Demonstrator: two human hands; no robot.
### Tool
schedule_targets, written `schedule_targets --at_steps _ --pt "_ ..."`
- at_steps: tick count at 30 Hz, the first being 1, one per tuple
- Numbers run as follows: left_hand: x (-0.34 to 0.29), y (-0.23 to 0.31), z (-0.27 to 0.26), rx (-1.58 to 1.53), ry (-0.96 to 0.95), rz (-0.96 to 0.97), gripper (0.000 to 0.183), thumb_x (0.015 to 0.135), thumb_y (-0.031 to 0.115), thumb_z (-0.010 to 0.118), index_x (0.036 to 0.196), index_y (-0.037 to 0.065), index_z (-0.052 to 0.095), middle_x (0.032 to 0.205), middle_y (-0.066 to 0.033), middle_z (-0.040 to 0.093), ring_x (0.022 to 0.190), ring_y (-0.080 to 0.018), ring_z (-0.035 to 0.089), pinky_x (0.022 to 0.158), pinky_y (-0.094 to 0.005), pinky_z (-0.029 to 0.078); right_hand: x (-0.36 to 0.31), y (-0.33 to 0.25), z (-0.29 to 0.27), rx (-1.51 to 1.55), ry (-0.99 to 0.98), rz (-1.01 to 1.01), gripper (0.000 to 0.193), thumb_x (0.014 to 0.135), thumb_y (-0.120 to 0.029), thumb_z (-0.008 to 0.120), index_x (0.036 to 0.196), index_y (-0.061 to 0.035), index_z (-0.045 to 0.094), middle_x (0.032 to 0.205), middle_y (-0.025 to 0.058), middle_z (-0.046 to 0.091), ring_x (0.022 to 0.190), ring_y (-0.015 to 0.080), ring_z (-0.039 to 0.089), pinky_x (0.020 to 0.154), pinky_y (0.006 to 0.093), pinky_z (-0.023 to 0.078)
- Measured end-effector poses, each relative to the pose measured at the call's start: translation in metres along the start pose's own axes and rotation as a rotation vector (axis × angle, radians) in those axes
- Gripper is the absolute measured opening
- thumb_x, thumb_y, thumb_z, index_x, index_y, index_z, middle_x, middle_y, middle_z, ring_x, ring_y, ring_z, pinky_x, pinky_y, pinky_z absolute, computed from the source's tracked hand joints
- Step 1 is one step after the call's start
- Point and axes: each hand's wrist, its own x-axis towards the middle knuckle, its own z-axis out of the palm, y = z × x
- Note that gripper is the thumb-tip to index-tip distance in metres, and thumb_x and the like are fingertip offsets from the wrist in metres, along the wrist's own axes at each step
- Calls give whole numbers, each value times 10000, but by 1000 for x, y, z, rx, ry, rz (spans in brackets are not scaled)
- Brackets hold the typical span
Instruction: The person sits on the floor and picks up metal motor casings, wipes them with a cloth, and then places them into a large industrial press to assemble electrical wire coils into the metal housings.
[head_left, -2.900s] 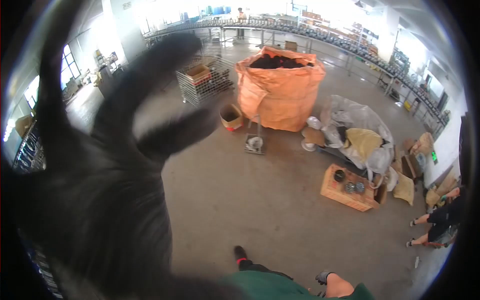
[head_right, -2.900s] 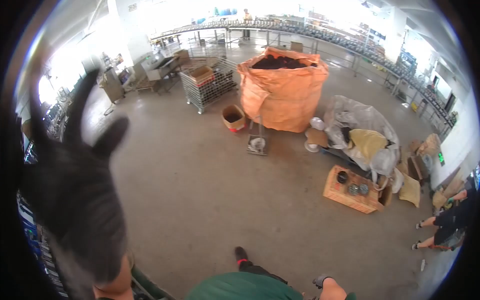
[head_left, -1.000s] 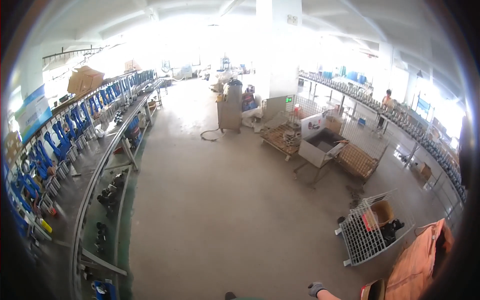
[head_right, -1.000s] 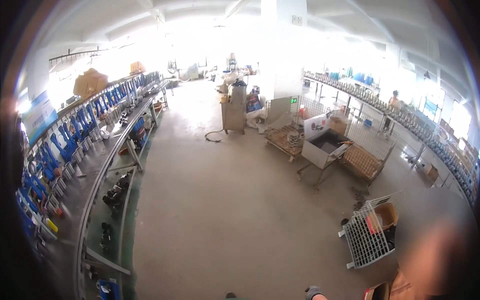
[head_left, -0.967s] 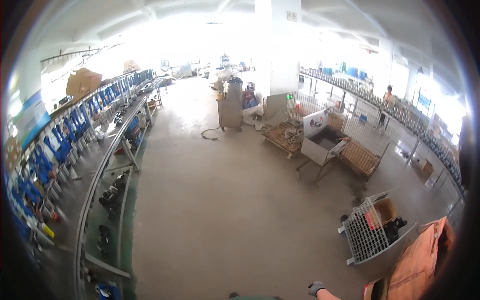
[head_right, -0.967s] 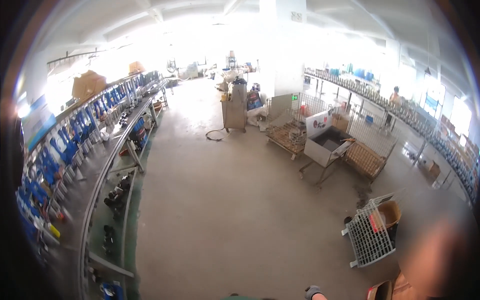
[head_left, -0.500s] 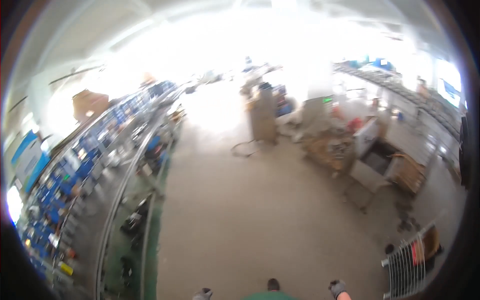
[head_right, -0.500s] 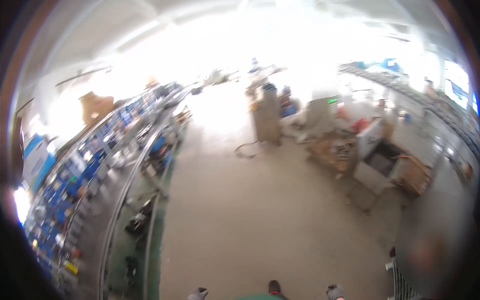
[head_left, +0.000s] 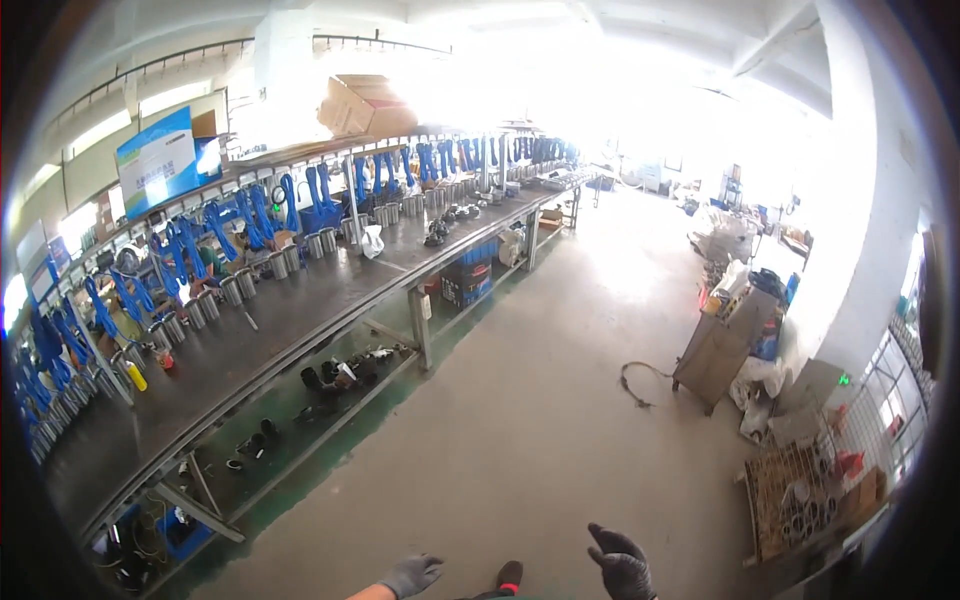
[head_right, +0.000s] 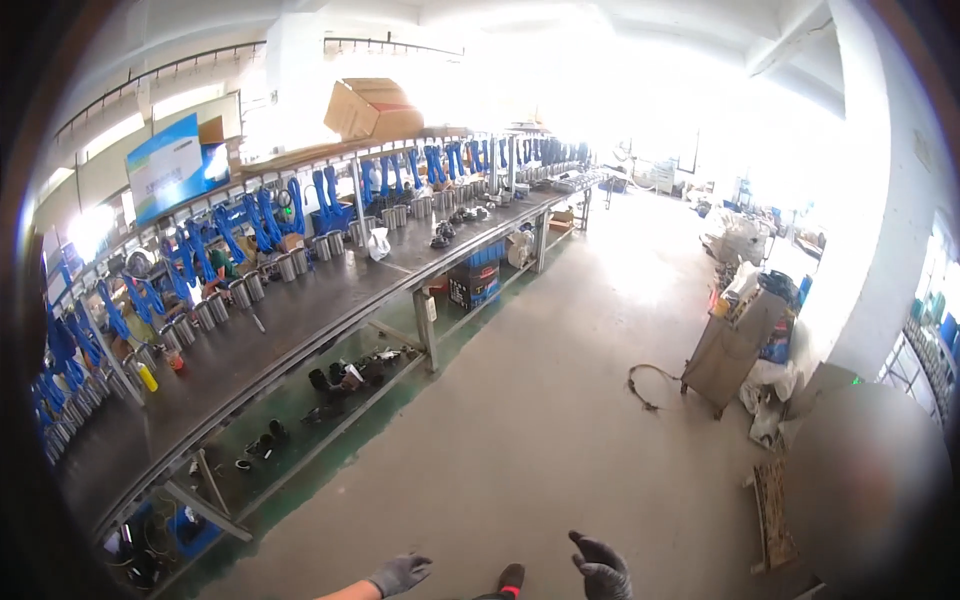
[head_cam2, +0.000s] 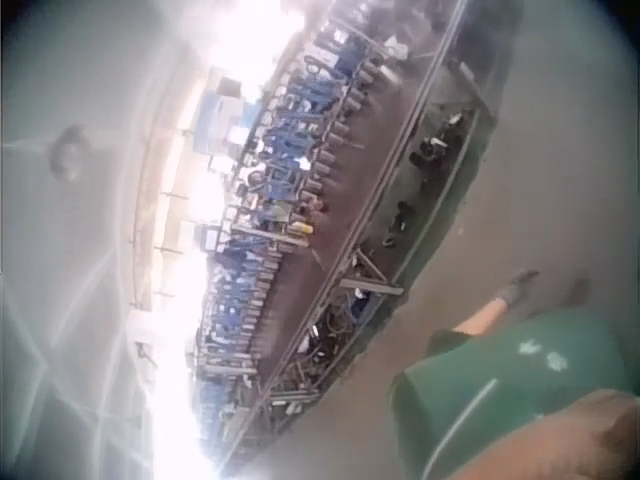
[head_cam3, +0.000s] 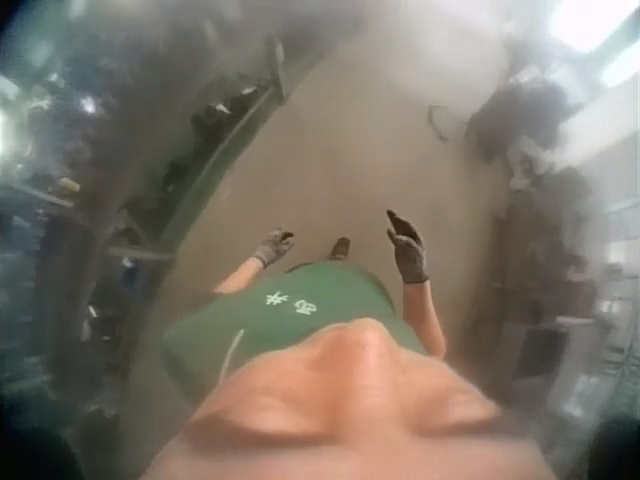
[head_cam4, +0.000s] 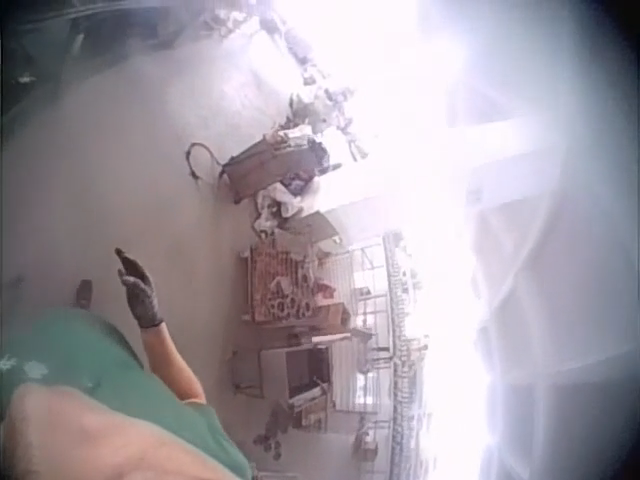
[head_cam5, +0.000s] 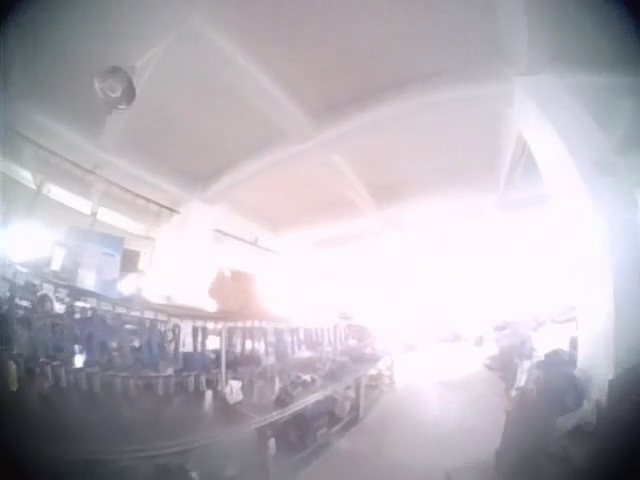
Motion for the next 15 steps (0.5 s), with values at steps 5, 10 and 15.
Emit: schedule_targets --at_steps 5,10,15 --pt "249 250 -50 -45 47 648 484 870 291 749 1277 67 612 1255 -193 635 1119 -407 611 960 -470 515 151 -60 -26 157 -49 46 575 954 -271 588 1490 -80 502 1631 143 348 1526 298 282 1177 509 318" --pt "437 379 -50 10 -147 1064 285 850 215 711 1064 50 620 1140 -183 621 1069 -401 591 924 -486 510 288 -115 -84 105 -154 -37 667 972 -402 534 1542 -73 424 1646 141 315 1519 330 288 1217 497 249" --pt "597 406 -36 49 -146 1126 185 868 183 680 1012 77 633 1080 -161 635 1000 -391 607 845 -475 524 415 -125 -174 130 -148 -204 670 975 -405 522 1532 -45 427 1632 147 341 1502 333 317 1221 482 249"
